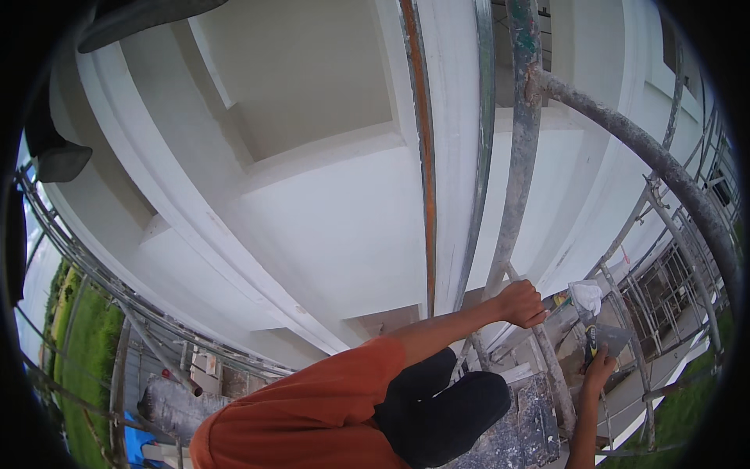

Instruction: The person applies plaster to a white wall using a trowel and a hawk while standing on scaffolding. They repeatedly scoop plaster from the hawk and smooth it onto the wall surface, occasionally scraping excess material back onto the hawk.

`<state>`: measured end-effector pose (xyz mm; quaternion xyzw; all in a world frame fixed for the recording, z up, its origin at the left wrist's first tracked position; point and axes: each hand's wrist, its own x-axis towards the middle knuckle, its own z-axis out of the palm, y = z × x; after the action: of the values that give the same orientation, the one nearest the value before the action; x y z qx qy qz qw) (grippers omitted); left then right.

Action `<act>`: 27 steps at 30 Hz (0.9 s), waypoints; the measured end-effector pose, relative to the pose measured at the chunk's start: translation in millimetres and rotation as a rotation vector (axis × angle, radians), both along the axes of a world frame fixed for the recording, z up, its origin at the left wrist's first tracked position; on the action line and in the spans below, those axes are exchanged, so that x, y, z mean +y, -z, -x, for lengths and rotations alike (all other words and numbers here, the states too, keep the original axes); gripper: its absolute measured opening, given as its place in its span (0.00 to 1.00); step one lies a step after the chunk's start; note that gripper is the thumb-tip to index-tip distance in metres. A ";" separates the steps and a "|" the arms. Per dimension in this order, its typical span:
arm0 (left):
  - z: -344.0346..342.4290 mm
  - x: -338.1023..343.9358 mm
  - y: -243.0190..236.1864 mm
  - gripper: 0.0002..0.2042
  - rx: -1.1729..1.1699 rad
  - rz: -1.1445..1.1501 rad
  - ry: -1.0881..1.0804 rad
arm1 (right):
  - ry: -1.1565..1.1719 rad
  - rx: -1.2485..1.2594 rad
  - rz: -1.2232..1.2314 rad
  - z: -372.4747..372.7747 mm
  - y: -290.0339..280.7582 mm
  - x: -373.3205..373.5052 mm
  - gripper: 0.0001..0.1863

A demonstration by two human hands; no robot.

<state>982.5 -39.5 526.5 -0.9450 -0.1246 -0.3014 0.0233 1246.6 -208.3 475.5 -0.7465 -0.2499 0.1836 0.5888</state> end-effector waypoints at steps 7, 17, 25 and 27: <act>-0.9 -7.3 3.3 0.21 -0.099 0.009 -0.028 | -0.035 -0.109 0.047 -18.5 -17.0 -6.5 0.26; 1.4 -6.0 5.6 0.20 -0.108 0.017 -0.080 | -0.051 -0.095 0.040 5.0 -37.7 1.7 0.26; -19.6 3.9 30.6 0.18 -0.182 0.018 -0.060 | 0.044 -0.071 0.087 -78.4 11.7 -2.0 0.26; -23.6 2.9 37.7 0.18 -0.270 -0.040 -0.067 | 0.007 -0.214 0.096 -96.8 24.5 0.4 0.26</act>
<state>1006.1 -36.6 488.7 -0.8906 -0.1523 -0.4271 0.0352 1343.3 -207.9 451.0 -0.7899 -0.2997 0.1124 0.5230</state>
